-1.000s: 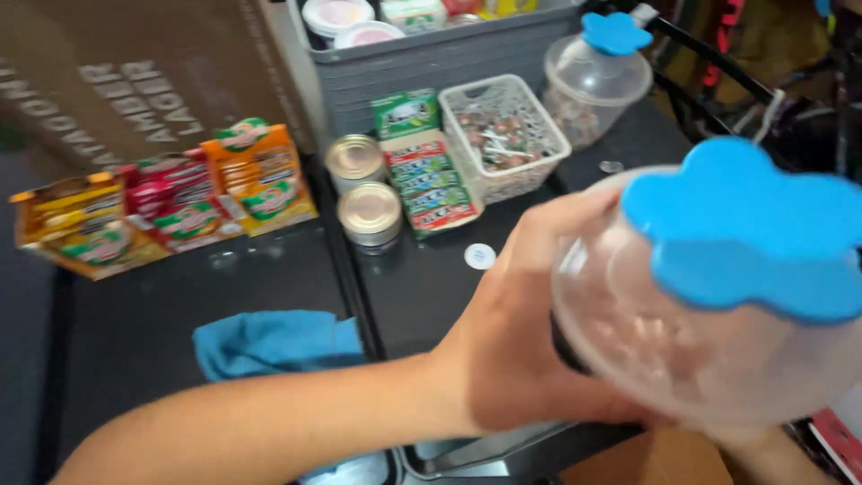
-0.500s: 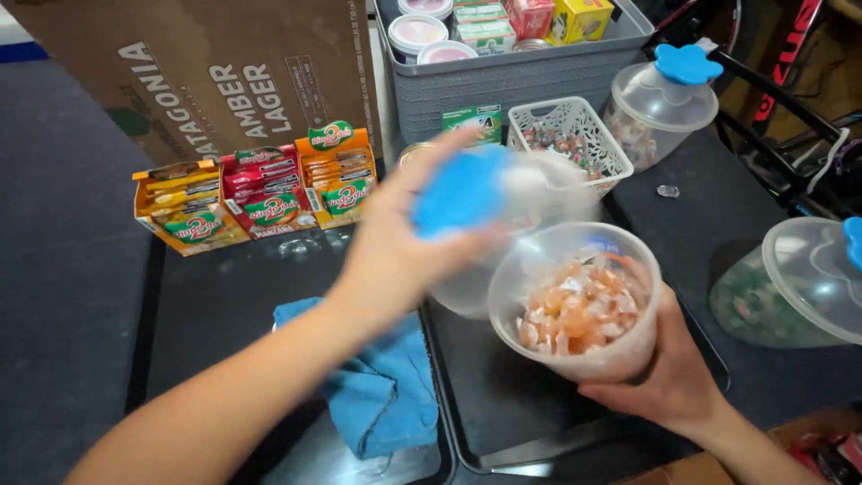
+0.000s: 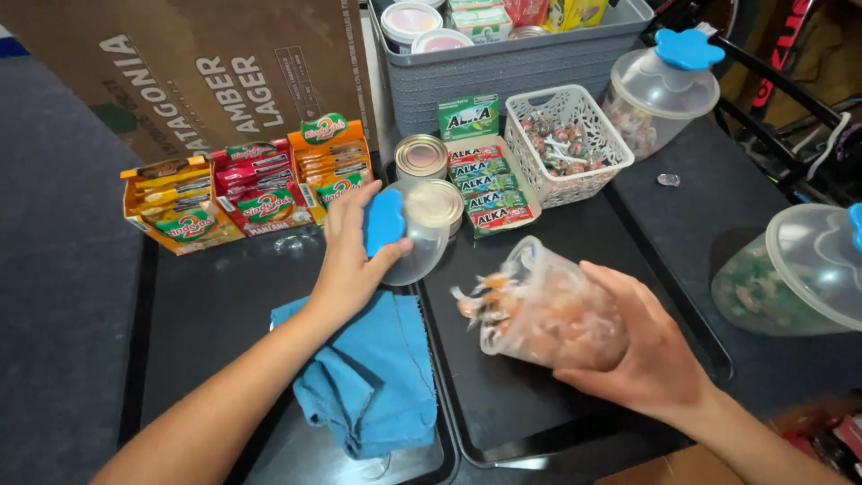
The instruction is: The person is organizing orange-wrapped candies by picking them up from a tray and placing them into a clear plastic container, occasionally using a blue cloth to wipe the container and the surrounding area.
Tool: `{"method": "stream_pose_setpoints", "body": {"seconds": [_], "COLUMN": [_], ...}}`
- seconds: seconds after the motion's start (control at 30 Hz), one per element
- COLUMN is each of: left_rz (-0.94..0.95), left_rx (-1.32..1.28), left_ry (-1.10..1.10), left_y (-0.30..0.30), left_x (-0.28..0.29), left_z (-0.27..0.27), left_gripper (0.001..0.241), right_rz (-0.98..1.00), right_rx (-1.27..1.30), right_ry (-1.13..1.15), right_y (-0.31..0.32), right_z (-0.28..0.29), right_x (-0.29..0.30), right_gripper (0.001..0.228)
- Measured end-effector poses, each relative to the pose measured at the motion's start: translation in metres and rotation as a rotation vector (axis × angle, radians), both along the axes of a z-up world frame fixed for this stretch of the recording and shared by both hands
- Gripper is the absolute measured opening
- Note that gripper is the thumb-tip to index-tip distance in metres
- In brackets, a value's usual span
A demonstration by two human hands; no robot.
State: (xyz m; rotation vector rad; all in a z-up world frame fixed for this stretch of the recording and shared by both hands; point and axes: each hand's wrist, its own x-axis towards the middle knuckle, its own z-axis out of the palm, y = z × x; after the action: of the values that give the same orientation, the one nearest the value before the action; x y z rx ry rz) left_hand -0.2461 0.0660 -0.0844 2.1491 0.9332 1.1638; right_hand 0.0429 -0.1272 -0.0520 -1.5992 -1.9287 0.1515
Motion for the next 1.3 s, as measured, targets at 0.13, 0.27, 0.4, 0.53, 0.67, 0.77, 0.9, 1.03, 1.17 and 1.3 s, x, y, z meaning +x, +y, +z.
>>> {"method": "stream_pose_setpoints", "body": {"seconds": [0.13, 0.27, 0.4, 0.53, 0.67, 0.77, 0.9, 1.03, 1.17, 1.3], "left_rz": [0.059, -0.039, -0.611, -0.827, -0.696, -0.607, -0.59, -0.57, -0.568, -0.58], "left_rx": [0.02, 0.291, 0.379, 0.431, 0.43, 0.433, 0.37, 0.378, 0.369, 0.346], "left_ry": [0.095, 0.052, 0.237, 0.422, 0.575, 0.59, 0.584, 0.581, 0.573, 0.572], "left_y": [-0.015, -0.048, -0.079, -0.09, -0.087, -0.087, -0.086, -0.086, -0.086, -0.085], "left_x": [0.0, -0.003, 0.008, 0.024, 0.033, 0.033, 0.032, 0.034, 0.034, 0.034], "left_z": [0.008, 0.04, 0.051, 0.041, 0.02, 0.007, 0.002, 0.002, 0.004, 0.006], "left_gripper": [0.076, 0.055, 0.016, 0.03, 0.072, 0.076, 0.073, 0.077, 0.081, 0.083], "right_rz": [0.032, 0.054, 0.083, 0.057, 0.013, -0.031, -0.069, -0.069, -0.109, -0.064], "right_rx": [0.023, 0.075, 0.135, 0.194, 0.234, 0.238, 0.258, 0.277, 0.142, 0.106], "right_ry": [-0.02, 0.041, 0.063, -0.026, -0.082, -0.109, -0.179, -0.269, -0.296, -0.388], "right_y": [0.009, 0.015, 0.015, 0.014, 0.013, 0.013, 0.014, 0.018, 0.025, 0.033], "right_z": [0.008, 0.013, 0.021, 0.031, 0.036, 0.041, 0.044, 0.046, 0.054, 0.068], "right_x": [-0.012, -0.016, -0.017, -0.019, -0.012, -0.003, 0.012, 0.031, 0.045, 0.056], "right_gripper": [0.102, 0.094, 0.087, 0.082, 0.079, 0.078, 0.078, 0.079, 0.083, 0.083]}}
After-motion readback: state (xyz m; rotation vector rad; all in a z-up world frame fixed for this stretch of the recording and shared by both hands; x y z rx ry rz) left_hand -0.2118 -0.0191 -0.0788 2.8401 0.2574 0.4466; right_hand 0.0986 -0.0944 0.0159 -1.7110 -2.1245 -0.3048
